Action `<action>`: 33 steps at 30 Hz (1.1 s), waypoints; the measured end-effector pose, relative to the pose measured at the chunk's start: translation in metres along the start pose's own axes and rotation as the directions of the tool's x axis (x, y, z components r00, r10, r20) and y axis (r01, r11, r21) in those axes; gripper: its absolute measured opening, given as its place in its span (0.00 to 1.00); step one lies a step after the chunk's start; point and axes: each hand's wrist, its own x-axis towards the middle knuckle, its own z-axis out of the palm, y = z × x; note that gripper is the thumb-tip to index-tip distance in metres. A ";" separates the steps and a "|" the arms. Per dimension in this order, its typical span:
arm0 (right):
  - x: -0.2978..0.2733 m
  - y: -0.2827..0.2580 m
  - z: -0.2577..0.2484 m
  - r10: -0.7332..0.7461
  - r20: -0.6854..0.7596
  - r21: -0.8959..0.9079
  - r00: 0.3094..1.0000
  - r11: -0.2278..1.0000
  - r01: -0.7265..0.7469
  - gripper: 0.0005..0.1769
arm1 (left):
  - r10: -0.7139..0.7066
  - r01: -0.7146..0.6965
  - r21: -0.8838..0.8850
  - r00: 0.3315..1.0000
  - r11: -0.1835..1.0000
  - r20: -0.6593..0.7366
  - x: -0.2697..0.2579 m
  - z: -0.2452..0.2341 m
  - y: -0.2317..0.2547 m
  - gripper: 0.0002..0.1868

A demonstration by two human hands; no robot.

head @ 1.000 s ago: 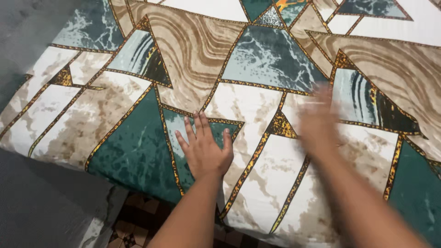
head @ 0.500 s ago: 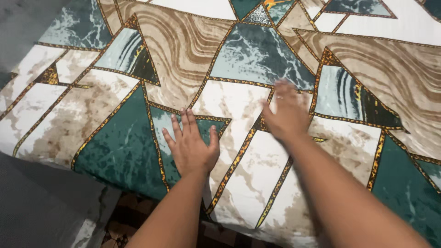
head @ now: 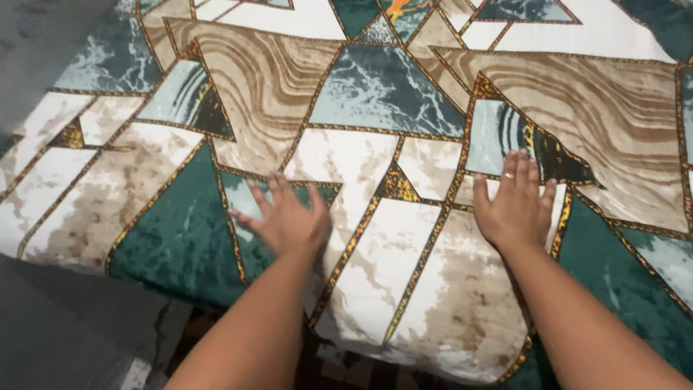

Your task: The person smooths a patterned bedspread on a bed using both hands. They repeatedly pat, press, and rub the fabric to flatten it, moving systematically across the surface and along the edges.

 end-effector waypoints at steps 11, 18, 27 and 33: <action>0.011 0.012 0.014 -0.028 -0.035 0.000 0.999 1.000 0.028 0.43 | 0.514 -0.506 -0.197 0.858 0.840 -0.013 -0.072 0.062 0.176 0.37; -0.017 0.057 -0.012 0.040 0.012 -0.014 0.999 0.999 -0.040 0.41 | 0.540 -0.529 -0.179 0.841 0.830 0.021 -0.077 0.048 0.172 0.42; -0.129 0.165 -0.071 0.283 -0.101 -0.118 0.954 0.949 -0.294 0.44 | 0.544 -0.536 -0.149 0.839 0.831 0.017 -0.079 0.048 0.172 0.42; -0.194 0.240 -0.093 0.331 -0.244 -0.185 0.912 0.907 -0.379 0.43 | 0.537 -0.525 -0.160 0.843 0.836 0.038 -0.077 0.045 0.172 0.42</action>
